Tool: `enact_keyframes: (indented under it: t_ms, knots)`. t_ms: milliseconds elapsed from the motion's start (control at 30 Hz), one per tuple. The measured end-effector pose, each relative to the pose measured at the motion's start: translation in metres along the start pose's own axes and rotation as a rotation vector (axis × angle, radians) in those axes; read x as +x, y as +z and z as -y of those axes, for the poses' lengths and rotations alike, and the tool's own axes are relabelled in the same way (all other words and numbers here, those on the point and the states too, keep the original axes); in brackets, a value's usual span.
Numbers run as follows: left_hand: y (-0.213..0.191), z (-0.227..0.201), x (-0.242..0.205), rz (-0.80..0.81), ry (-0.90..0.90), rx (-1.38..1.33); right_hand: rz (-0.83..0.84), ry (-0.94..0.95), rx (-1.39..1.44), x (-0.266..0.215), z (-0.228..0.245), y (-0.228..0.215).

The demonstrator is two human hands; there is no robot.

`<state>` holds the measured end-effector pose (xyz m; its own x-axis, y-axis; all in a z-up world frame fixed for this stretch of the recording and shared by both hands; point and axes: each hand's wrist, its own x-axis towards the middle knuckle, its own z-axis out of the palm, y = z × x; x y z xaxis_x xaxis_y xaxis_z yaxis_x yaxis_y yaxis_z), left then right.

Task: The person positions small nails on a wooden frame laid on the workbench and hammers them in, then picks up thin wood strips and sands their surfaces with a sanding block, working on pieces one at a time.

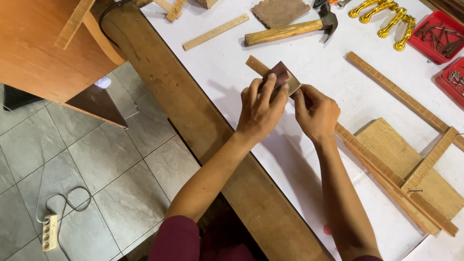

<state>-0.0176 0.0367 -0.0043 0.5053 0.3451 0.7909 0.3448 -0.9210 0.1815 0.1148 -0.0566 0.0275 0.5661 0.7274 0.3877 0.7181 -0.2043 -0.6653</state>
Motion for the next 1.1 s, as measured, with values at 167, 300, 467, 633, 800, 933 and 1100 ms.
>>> enact_keyframes:
  t_ms: [167,300,467,633,800,933,1100]
  knots:
    - [-0.001,0.022,0.007,0.014,-0.150,0.057,0.085,0.113,-0.037,0.003,0.015,-0.013]
    - [0.011,0.011,-0.006,0.044,0.017,-0.021,0.091,0.138,-0.032,0.004,0.005,-0.008]
    - [0.005,0.020,0.004,0.019,-0.145,0.065,0.053,0.012,-0.005,0.003,0.004,-0.011]
    - [0.006,0.011,0.001,0.053,-0.006,-0.076,0.091,0.169,-0.081,0.003,0.004,-0.012]
    - [0.005,0.010,0.005,0.011,-0.150,0.053,0.055,0.055,-0.046,0.002,-0.001,-0.012]
    - [0.007,0.012,0.001,0.039,-0.003,-0.060,0.059,0.113,-0.054,0.001,0.000,-0.015]
    - [0.013,0.009,0.003,0.025,-0.137,0.039,0.048,0.054,-0.073,0.001,-0.003,-0.014]
